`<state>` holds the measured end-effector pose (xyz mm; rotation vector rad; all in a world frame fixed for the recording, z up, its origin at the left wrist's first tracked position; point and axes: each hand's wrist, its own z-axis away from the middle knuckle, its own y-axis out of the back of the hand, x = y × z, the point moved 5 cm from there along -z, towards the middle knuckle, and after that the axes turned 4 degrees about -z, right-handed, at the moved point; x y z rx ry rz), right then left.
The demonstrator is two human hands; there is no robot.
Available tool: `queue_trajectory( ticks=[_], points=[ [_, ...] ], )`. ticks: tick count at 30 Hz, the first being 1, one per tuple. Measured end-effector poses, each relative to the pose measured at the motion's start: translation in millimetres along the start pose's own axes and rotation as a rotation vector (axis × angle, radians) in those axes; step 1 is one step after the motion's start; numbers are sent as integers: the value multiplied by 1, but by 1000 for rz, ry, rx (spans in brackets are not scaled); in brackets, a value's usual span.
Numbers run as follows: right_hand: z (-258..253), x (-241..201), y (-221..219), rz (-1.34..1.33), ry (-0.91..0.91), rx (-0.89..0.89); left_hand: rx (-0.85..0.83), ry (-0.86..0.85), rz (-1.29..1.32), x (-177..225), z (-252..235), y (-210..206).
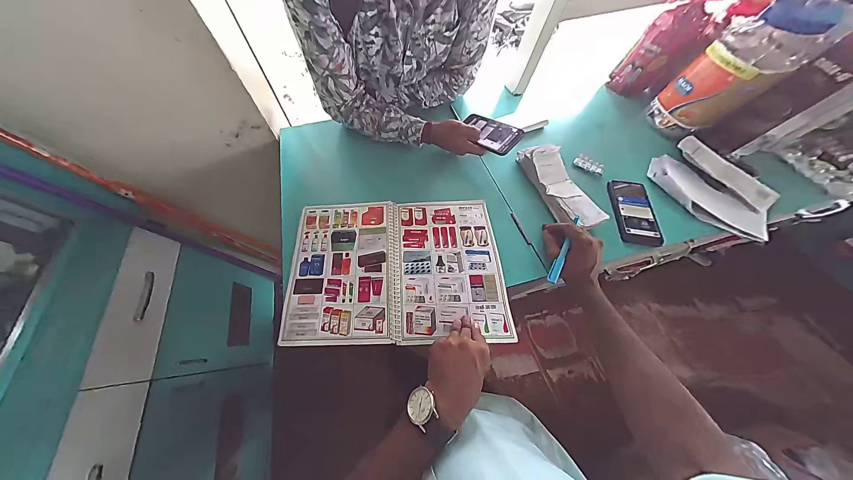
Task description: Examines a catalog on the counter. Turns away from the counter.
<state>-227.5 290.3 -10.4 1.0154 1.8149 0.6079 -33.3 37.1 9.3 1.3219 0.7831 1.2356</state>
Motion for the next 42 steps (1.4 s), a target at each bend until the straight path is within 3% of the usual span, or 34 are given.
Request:
queue_trajectory(
  ticks=[5,12,42],
  points=[
    [-1,-4,2,18,-16,0,48,-18,-93,7,0,1],
    [2,-7,4,23,-18,12,292,21,-265,20,3,0],
    [2,-3,4,-34,54,36,352,18,-181,15,2,-3]
  ],
)
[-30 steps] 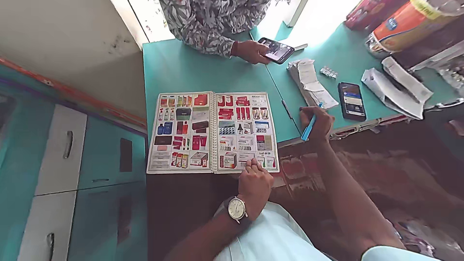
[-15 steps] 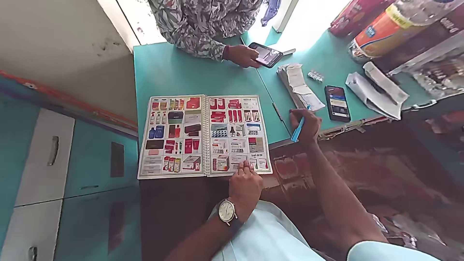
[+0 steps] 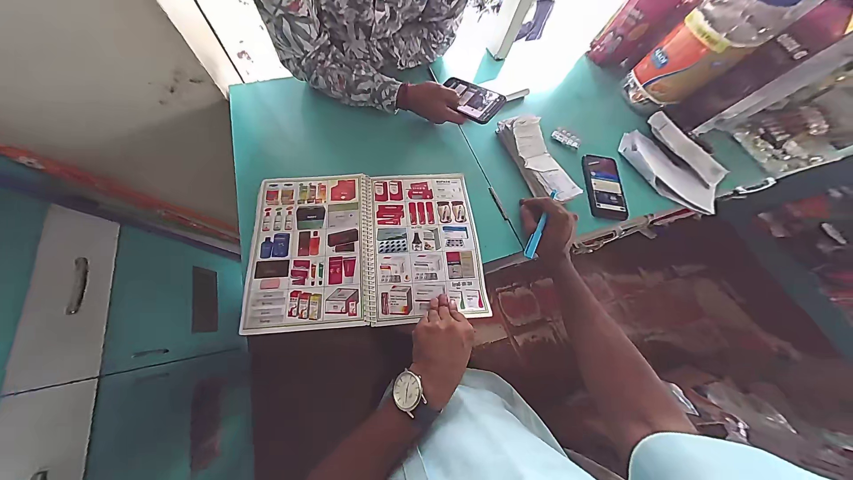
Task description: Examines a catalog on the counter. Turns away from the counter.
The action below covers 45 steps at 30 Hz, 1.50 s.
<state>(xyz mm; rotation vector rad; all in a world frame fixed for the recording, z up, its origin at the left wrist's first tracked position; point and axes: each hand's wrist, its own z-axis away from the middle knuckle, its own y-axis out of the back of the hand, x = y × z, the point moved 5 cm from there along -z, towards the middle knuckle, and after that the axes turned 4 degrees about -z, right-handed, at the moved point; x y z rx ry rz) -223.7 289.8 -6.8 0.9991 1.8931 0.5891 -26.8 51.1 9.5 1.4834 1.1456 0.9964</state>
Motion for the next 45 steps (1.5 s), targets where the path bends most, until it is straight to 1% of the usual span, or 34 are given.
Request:
queue_trajectory(
  ticks=[5,14,19,25,28,30,31,34,36,37,38,39,40,43,44,45],
  points=[
    [-1,-4,0,-5,16,22,-20,-3,1,0,0,1],
    [-1,-3,-1,-1,7,6,-5,-8,7,-1,0,1],
    [-1,2,-2,-34,26,54,-92,-15,18,-1,-1,1],
    [-2,-3,-1,-20,13,49,-38,-28,3,-1,0,0],
    [-2,-3,0,-19,23,45,-57,-28,1,-1,0,-1],
    [-1,-2,0,-4,18,42,-60,-15,73,-5,0,0],
    [0,-2,0,6,10,30,15,4,161,-12,0,4],
    [-2,2,-1,23,-12,4,293,140,580,-59,12,35],
    [-1,2,-1,8,-6,11,563,256,868,-100,37,55],
    [-1,2,-2,-1,-5,12,675,310,956,-120,52,63],
    [-1,3,-2,-10,-3,17,749,377,996,-138,66,68],
    [-1,3,-2,-15,-5,18,787,462,1010,-156,78,69],
    [-1,3,-2,-17,-11,11,786,566,1023,-174,87,65],
    [0,-5,3,-19,-75,-30,675,884,1188,-223,106,21],
    [1,-7,4,-31,-93,-41,627,960,1186,-232,111,7],
    [1,-7,3,-50,-94,-50,569,1004,1105,-236,115,-3]
  ],
)
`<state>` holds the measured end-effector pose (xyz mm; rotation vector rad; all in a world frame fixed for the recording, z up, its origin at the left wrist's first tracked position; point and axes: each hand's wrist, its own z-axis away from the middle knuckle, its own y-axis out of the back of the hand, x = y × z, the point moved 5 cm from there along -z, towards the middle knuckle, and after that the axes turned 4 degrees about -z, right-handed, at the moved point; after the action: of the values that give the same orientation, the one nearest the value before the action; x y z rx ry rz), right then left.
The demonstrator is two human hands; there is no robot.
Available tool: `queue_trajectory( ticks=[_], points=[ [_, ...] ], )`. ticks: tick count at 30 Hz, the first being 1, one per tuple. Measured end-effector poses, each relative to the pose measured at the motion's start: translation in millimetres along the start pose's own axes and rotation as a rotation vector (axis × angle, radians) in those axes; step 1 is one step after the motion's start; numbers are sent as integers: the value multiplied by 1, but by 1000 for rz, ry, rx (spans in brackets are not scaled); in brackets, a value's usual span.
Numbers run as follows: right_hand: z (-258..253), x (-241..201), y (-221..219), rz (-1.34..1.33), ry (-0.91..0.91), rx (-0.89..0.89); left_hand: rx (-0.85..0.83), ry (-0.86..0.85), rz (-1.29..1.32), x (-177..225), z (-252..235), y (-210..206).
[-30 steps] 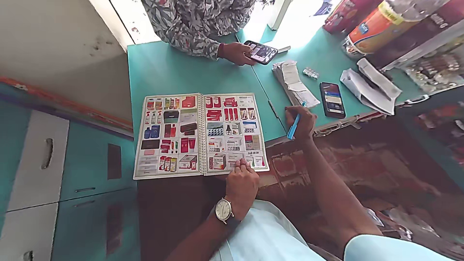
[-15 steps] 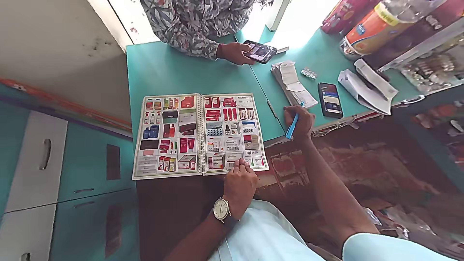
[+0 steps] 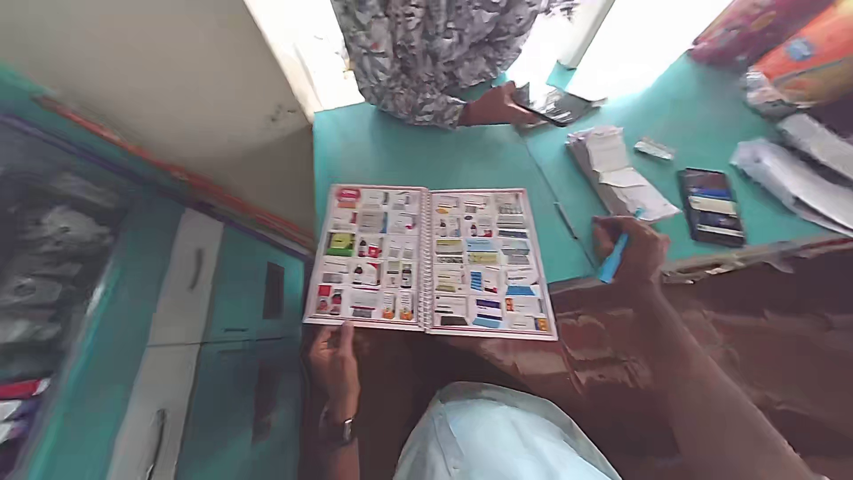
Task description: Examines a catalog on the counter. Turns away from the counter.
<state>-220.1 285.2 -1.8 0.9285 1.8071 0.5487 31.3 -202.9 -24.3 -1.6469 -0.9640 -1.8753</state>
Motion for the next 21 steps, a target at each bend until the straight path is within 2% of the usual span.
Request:
queue_trajectory(
  ticks=[2,4,6,7,8,9,10,11,12,14,16,17,18,19,21],
  points=[
    [-2,8,-7,-4,75,1,40,-76,-324,-3,9,0],
    [-3,20,-9,46,115,-21,15,-285,-502,13,34,-20],
    [-3,16,-9,145,126,-16,-193,-487,-460,31,63,-51],
    [-2,-15,-1,162,-21,-95,-314,-597,-448,40,75,-68],
    [-3,-55,10,154,-244,-229,-400,-729,-441,49,87,-85],
    [-1,-75,17,119,-287,-222,-457,-860,-440,55,97,-102],
    [2,-73,18,107,-183,-156,-507,-968,-453,60,105,-118],
    [5,-64,17,120,-2,-106,-561,-1041,-487,66,112,-133],
    [5,-46,11,162,158,-43,-616,-1084,-552,70,118,-146],
    [2,-41,5,160,-174,-166,-684,-1134,-736,75,125,-171],
    [2,-12,-4,160,123,2,-695,-1157,-904,75,130,-188],
    [2,-26,1,155,68,-48,-694,-1165,-963,77,131,-194],
    [1,-51,11,118,-108,-146,-681,-1172,-1001,78,132,-197],
    [0,-58,14,86,-150,-161,-683,-1169,-1020,80,133,-198],
    [1,-12,1,60,65,-29,-803,-1087,-1041,82,132,-199]
  ],
)
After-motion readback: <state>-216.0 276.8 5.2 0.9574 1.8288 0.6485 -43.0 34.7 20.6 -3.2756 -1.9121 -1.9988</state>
